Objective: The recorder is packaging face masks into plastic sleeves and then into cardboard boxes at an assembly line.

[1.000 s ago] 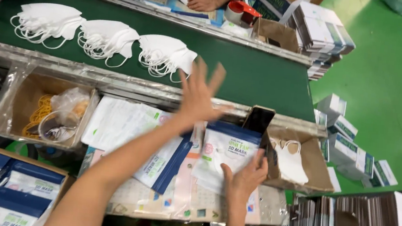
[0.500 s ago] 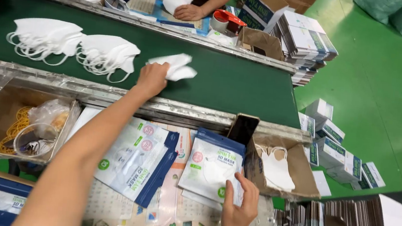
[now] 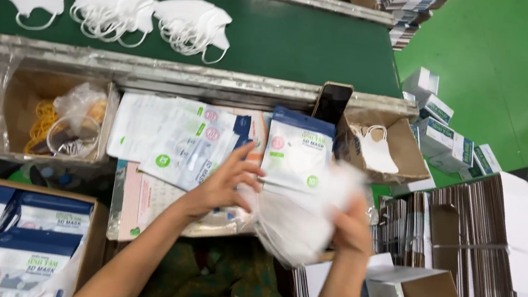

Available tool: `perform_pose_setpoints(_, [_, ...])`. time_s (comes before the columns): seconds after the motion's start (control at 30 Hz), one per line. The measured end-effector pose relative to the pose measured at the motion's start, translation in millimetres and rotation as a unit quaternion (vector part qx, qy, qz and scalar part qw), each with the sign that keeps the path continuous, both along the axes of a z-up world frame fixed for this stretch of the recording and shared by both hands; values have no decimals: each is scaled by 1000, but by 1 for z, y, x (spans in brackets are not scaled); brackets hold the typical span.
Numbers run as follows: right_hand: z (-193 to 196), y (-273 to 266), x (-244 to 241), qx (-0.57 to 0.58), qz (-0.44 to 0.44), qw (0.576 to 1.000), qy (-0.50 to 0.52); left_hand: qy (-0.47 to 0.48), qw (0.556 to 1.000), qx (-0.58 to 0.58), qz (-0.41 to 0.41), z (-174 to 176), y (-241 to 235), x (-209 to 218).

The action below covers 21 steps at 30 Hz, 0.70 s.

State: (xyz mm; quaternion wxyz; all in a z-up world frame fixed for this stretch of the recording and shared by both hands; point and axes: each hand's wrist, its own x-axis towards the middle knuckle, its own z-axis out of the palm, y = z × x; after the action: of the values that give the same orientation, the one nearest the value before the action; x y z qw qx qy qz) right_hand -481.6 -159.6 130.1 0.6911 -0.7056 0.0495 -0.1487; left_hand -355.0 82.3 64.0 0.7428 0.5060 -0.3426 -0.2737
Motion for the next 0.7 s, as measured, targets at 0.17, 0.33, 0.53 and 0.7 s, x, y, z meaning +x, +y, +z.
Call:
perform_pose_setpoints(0.17, [-19,14,-31,1,-192,980,-52,187,976,72,82,-50,9,-35])
perform_pose_setpoints(0.33, [-71,51,-32,41,-334,937,-93,-8,998,-62,3,-83,-29,-66])
perform_pose_setpoints(0.53, [-83,78,-14,29,-175,980,-92,-22,975,132,174,-67,-14,-57])
perform_pose_setpoints(0.7, [-106,34,-17,-304,-128,936,-122,-301,923,100,219,-36,3,-51])
